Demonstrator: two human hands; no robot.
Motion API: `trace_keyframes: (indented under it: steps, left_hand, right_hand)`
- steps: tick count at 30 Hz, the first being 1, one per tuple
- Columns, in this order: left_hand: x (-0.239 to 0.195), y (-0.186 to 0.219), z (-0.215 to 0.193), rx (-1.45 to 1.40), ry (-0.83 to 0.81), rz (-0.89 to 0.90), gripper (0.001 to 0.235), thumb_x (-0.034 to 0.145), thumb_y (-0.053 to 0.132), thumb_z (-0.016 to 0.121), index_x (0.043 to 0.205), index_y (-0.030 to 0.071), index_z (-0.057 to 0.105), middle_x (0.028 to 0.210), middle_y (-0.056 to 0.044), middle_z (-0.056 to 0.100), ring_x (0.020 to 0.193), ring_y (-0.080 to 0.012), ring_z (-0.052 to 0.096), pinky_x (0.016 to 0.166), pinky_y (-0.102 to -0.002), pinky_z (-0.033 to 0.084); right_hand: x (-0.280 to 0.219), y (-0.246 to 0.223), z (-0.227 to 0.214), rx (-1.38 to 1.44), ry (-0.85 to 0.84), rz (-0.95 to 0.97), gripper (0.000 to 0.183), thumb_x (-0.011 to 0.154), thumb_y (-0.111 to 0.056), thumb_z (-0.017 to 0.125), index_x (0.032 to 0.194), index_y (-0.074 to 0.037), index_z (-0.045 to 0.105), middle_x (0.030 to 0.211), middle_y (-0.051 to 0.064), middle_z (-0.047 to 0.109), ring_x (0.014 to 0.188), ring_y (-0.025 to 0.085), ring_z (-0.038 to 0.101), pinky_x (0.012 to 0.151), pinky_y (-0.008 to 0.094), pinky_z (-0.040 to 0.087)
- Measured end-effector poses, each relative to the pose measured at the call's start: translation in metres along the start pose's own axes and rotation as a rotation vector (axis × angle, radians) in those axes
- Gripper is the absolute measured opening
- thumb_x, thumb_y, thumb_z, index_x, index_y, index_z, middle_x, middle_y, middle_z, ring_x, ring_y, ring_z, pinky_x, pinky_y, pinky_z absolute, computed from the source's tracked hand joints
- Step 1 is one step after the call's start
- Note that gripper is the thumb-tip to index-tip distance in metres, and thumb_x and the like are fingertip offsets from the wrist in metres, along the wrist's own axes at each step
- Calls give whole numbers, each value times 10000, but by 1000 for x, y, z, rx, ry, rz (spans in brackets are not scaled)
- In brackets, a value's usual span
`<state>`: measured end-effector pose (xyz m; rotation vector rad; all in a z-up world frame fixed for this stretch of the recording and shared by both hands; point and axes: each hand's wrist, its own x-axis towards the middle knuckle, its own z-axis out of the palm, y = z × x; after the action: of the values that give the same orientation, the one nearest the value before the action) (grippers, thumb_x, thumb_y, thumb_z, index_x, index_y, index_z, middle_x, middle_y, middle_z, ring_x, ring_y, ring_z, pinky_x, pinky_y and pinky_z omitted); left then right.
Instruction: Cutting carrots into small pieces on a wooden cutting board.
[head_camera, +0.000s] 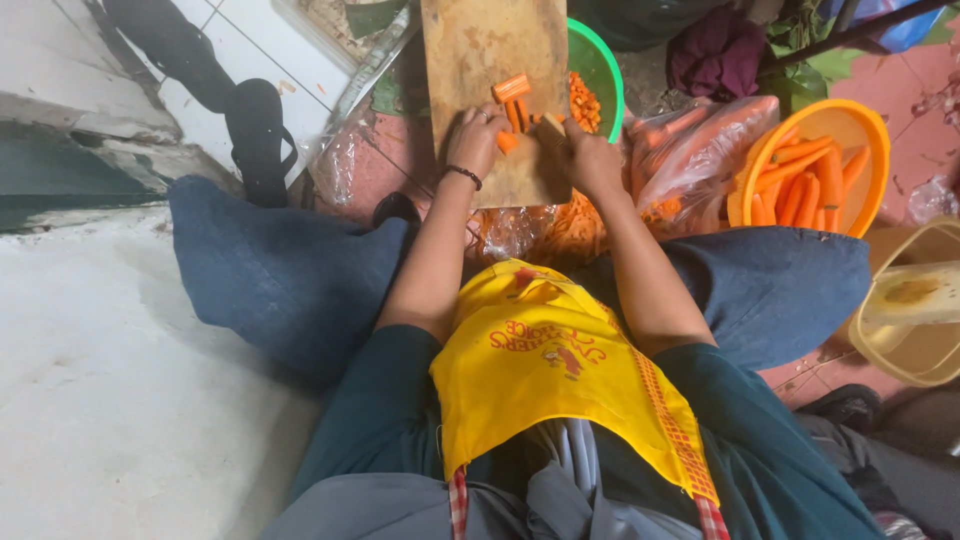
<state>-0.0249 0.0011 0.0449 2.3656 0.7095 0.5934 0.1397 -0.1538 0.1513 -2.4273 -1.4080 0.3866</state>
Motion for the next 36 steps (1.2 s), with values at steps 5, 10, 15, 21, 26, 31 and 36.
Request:
trace_keyframes:
  steps: [5, 10, 15, 21, 26, 31, 36]
  left_hand:
    - [-1, 19, -18, -39, -38, -109, 349, 739, -58, 712, 1016, 153, 683, 1219, -65, 614, 1132, -331, 602, 885, -430, 531]
    - [-5, 31, -10, -108, -151, -245, 342, 750, 14, 801, 1025, 135, 639, 1164, -120, 575, 1023, -367, 646, 834, -465, 538]
    - [-6, 42, -7, -134, -61, -322, 409, 722, 14, 836, 1056, 134, 631, 1164, -154, 566, 992, -388, 649, 820, -467, 545]
    - [-6, 46, -7, -149, -49, -309, 439, 730, -3, 817, 1104, 169, 664, 1184, -156, 565, 1006, -386, 651, 808, -455, 556]
    - [-4, 44, -2, -160, -35, -307, 461, 729, -29, 792, 1131, 155, 663, 1179, -143, 567, 1006, -384, 643, 812, -453, 551]
    - [-3, 42, 4, -183, -10, -315, 484, 725, -57, 765, 1153, 144, 663, 1137, -131, 570, 1020, -371, 638, 826, -447, 551]
    - [-14, 18, 31, -118, 6, -304, 395, 721, -61, 754, 1071, 83, 640, 1125, -146, 557, 1033, -374, 612, 847, -445, 545]
  right_hand:
    - [-2, -5, 22, -20, -71, 0, 217, 1012, -289, 622, 1092, -94, 569, 823, 244, 703, 794, 477, 685, 676, 598, 520]
    - [-1, -23, 31, 22, -76, 43, 257, 1003, -305, 628, 1048, -67, 540, 815, 254, 696, 774, 489, 676, 681, 597, 520]
    - [5, -20, 38, 58, -14, -47, 157, 958, -184, 601, 1049, -78, 530, 955, 227, 712, 834, 487, 670, 707, 594, 514]
    - [4, -28, 26, 74, 32, -40, 182, 951, -175, 615, 1048, -52, 522, 932, 244, 703, 836, 487, 674, 712, 589, 519]
    - [4, -35, 21, 61, 9, -7, 189, 951, -183, 626, 1041, -47, 530, 948, 245, 714, 828, 492, 678, 708, 588, 524]
    - [8, -40, 22, 55, -25, -10, 192, 953, -159, 608, 1089, -41, 539, 954, 252, 718, 832, 481, 691, 732, 583, 535]
    - [10, -52, 26, 25, -63, -18, 282, 929, -196, 646, 1129, -19, 554, 919, 278, 710, 810, 490, 688, 688, 571, 535]
